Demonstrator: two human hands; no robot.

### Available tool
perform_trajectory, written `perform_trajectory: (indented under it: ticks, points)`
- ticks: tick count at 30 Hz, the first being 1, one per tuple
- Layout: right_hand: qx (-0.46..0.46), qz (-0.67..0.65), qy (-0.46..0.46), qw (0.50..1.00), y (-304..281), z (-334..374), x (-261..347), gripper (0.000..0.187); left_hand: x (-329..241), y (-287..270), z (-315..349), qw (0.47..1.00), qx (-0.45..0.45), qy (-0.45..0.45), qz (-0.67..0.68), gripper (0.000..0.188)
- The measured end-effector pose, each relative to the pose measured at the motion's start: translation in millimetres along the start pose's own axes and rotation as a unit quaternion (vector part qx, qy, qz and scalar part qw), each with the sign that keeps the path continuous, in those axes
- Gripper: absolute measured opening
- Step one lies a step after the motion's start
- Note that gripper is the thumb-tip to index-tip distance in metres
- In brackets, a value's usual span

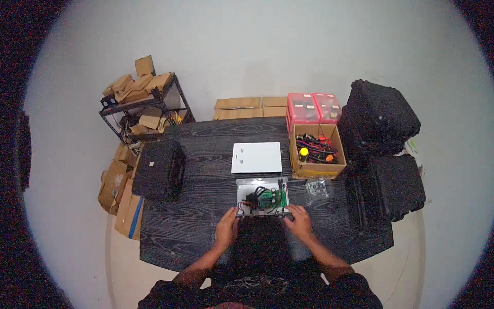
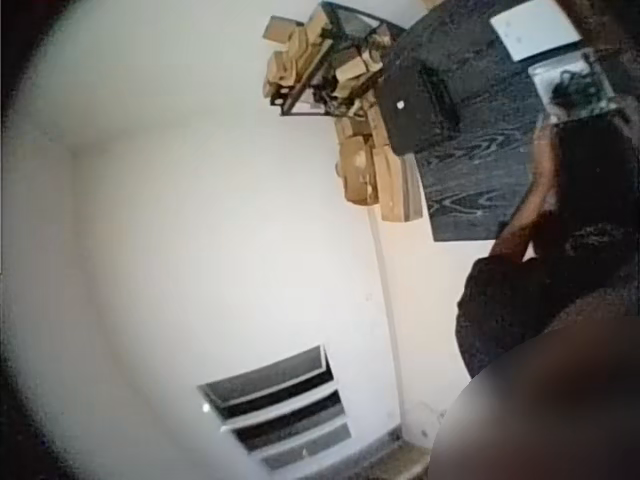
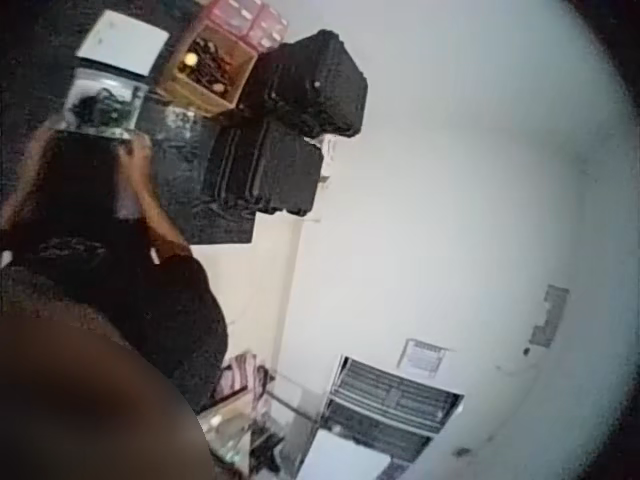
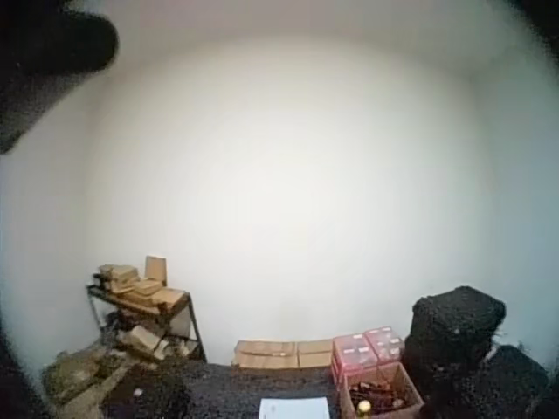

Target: Packing electronic components and wires into protective cases and boxes.

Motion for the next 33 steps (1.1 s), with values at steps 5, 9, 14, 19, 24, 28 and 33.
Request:
perform_trajectory:
  ticks: [5,9,14,19,24,28,33]
  points:
    - [-0.021,-0.005,-0.021,1.000,4,-3,0,0.041,-1,0,1,1.000,-0.005,0.006,-0.021,0.041]
    - [-0.046,0.002,-0.047,0.998,6,1,-2,0.042,7,7,4,0.999,-0.020,-0.002,-0.029,0.043]
    - [-0.045,-0.005,-0.042,0.998,9,0,0,0.043,19,6,0,0.998,-0.035,0.039,-0.043,0.044]
    - [-0.036,-0.006,-0.045,0.998,8,-2,-7,0.046,14,0,-8,0.994,-0.011,0.058,-0.094,0.041]
    - [-0.039,-0.025,-0.064,0.997,9,-4,-7,0.043,24,1,-6,0.992,-0.025,0.083,-0.091,0.038]
    - [-0.038,-0.036,-0.058,0.997,9,-3,-10,0.042,26,2,-7,0.992,-0.017,0.080,-0.097,0.038]
    - [-0.047,0.000,-0.081,0.996,11,-2,-11,0.040,29,0,-6,0.994,-0.002,0.073,-0.086,0.038]
Point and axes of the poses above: each hand's wrist, its own z-axis away from the middle knuckle, its own y-axis out of the palm, x = y × z, the point moved 1 cm from there along -z, towards the middle knuckle, and after that the axes turned 4 degrees about z, right-handed, at the moved point
